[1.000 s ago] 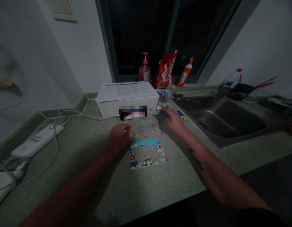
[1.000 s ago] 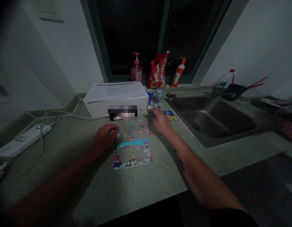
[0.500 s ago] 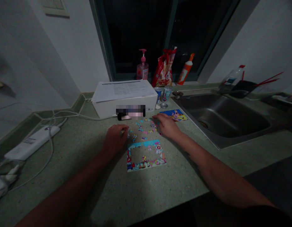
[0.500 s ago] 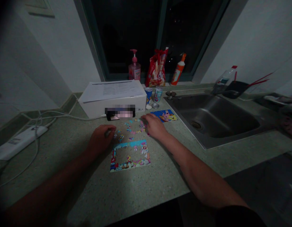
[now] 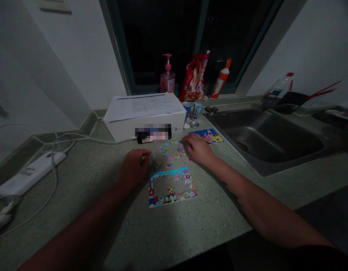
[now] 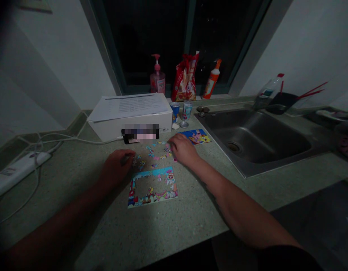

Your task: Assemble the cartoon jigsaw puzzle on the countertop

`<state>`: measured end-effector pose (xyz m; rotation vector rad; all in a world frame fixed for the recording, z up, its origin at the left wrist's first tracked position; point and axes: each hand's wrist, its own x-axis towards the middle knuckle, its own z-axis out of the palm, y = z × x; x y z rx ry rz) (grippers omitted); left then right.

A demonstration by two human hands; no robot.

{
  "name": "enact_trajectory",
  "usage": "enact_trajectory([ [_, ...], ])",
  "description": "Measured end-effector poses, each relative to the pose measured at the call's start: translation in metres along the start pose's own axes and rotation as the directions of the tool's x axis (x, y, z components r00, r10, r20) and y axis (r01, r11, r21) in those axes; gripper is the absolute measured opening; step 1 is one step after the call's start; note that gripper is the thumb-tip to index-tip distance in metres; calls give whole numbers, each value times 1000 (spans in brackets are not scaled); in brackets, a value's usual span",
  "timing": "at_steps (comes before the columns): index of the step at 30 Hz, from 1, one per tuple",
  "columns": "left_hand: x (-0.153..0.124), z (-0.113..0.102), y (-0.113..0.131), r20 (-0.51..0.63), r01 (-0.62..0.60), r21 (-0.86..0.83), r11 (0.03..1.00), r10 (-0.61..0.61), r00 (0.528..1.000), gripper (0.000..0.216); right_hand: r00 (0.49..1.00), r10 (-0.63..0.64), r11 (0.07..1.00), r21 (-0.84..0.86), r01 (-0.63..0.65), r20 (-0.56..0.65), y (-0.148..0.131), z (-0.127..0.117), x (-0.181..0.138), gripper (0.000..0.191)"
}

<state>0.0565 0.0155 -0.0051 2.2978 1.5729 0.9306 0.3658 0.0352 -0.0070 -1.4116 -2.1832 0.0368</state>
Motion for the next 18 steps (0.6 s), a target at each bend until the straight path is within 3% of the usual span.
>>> enact_trajectory([
  [6, 0, 1, 0, 8, -6, 18, 1000, 6, 1000, 25, 1000, 21, 996, -82, -20, 15, 1, 8, 8, 17],
  [18, 0, 2, 0, 7, -40, 18, 999, 40, 999, 22, 997, -55, 998, -28, 56, 45, -5, 11, 9, 18],
])
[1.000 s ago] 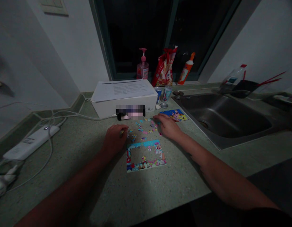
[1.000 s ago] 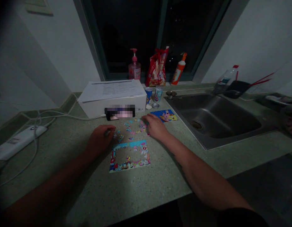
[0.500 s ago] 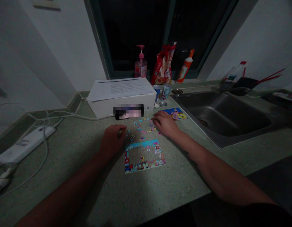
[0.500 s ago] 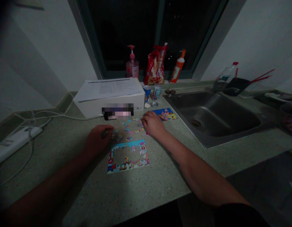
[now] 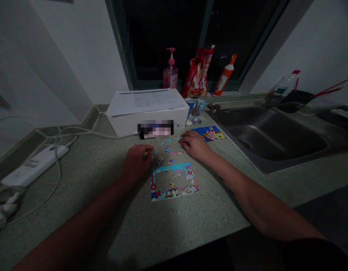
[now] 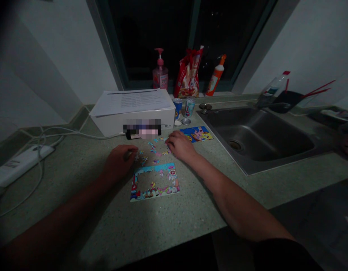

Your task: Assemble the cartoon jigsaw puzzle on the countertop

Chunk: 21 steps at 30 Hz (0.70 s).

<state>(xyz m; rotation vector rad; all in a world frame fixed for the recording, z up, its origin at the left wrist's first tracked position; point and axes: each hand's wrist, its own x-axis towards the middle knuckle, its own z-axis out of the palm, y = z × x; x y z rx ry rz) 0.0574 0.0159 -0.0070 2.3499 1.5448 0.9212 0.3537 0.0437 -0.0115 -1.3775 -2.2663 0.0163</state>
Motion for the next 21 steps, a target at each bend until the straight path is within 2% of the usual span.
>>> enact_trajectory([
  [9, 0, 0, -2, -2, -4, -19, 1000, 4, 1000, 21, 995, -91, 994, 60, 89, 43, 1, -5, -2, 27],
  [15, -1, 0, -1, -3, 5, -15, 1000, -5, 1000, 22, 1000, -14, 998, 63, 15, -15, 6, -6, -5, 27],
  [21, 0, -2, 1, 15, 16, -19, 1000, -16, 1000, 22, 1000, 11, 999, 35, -12, 16, 4, -8, -7, 19],
])
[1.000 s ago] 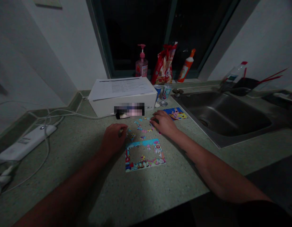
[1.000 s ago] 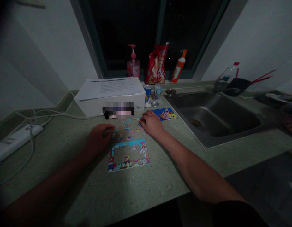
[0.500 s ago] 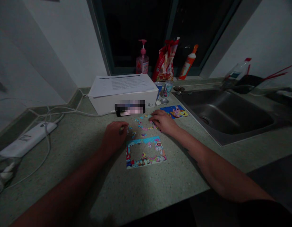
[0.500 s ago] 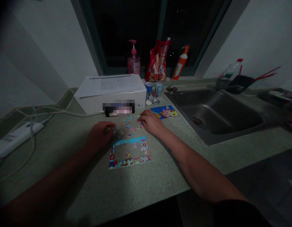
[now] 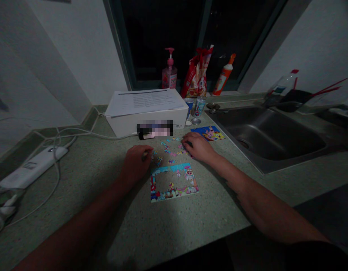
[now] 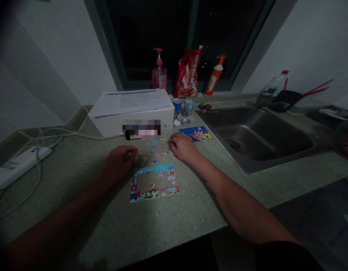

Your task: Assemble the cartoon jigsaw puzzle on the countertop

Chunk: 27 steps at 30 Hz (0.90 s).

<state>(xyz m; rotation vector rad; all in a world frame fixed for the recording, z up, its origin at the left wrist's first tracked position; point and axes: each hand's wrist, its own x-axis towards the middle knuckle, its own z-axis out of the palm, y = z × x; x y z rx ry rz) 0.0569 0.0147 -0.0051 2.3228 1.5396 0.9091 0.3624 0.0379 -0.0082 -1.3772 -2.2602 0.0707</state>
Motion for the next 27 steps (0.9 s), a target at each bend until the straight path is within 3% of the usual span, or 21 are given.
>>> enact_trajectory([
  [14, 0, 1, 0, -6, -3, 10, 1000, 3, 1000, 21, 999, -11, 999, 31, 10, 31, -8, 1, -3, 18],
  [27, 0, 0, 0, -6, -15, -2, 1000, 15, 1000, 20, 993, -107, 991, 84, 102, 47, -10, 1, -4, 20],
])
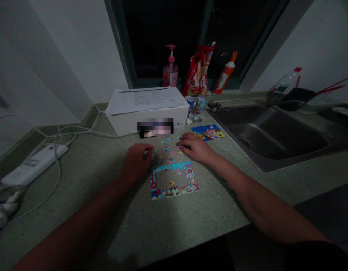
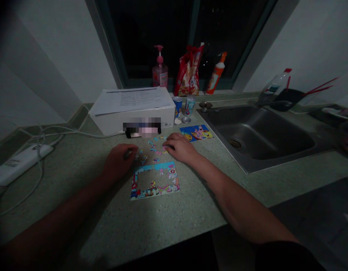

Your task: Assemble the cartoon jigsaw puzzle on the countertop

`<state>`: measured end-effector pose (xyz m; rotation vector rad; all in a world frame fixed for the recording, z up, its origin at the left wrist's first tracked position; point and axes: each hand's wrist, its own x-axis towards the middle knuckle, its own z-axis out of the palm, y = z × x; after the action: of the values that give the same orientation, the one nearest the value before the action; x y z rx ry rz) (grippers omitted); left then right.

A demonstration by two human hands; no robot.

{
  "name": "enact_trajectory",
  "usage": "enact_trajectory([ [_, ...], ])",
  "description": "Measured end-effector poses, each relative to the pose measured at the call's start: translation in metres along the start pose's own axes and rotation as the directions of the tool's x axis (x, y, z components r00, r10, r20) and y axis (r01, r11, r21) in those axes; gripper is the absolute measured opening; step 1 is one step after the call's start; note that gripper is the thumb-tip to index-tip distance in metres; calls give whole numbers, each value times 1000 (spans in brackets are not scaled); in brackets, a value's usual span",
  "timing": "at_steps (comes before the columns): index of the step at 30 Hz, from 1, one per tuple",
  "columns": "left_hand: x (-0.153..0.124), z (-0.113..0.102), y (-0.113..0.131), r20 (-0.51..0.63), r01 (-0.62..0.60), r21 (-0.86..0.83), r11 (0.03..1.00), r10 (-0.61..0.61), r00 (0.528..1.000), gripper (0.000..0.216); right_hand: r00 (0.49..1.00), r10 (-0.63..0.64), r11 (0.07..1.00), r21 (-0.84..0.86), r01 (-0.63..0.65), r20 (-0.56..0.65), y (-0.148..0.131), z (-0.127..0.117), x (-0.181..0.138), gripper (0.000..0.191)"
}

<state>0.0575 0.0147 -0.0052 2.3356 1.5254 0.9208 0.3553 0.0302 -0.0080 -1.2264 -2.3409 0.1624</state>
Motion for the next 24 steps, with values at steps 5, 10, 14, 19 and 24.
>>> enact_trajectory([
  [5, 0, -1, 2, 5, 15, -1, 1000, -15, 1000, 19, 1000, 1, 1000, 22, -2, 13, -2, -2, 0, 21],
  [10, 0, -2, 2, 12, 10, -1, 1000, -10, 1000, 20, 999, 32, 999, -3, -32, -18, 2, -1, 0, 24],
  [14, 0, -1, 0, 12, 14, -3, 1000, -14, 1000, 20, 1000, 24, 1000, -15, -24, -20, 5, 1, -1, 21],
  [19, 0, 0, 0, -2, 14, -13, 1000, -14, 1000, 19, 1000, 22, 1000, -14, -22, -16, 3, 0, -1, 19],
  [24, 0, -1, 1, 9, 12, -8, 1000, -12, 1000, 19, 1000, 16, 1000, -7, -16, 0, 1, -2, -2, 18],
])
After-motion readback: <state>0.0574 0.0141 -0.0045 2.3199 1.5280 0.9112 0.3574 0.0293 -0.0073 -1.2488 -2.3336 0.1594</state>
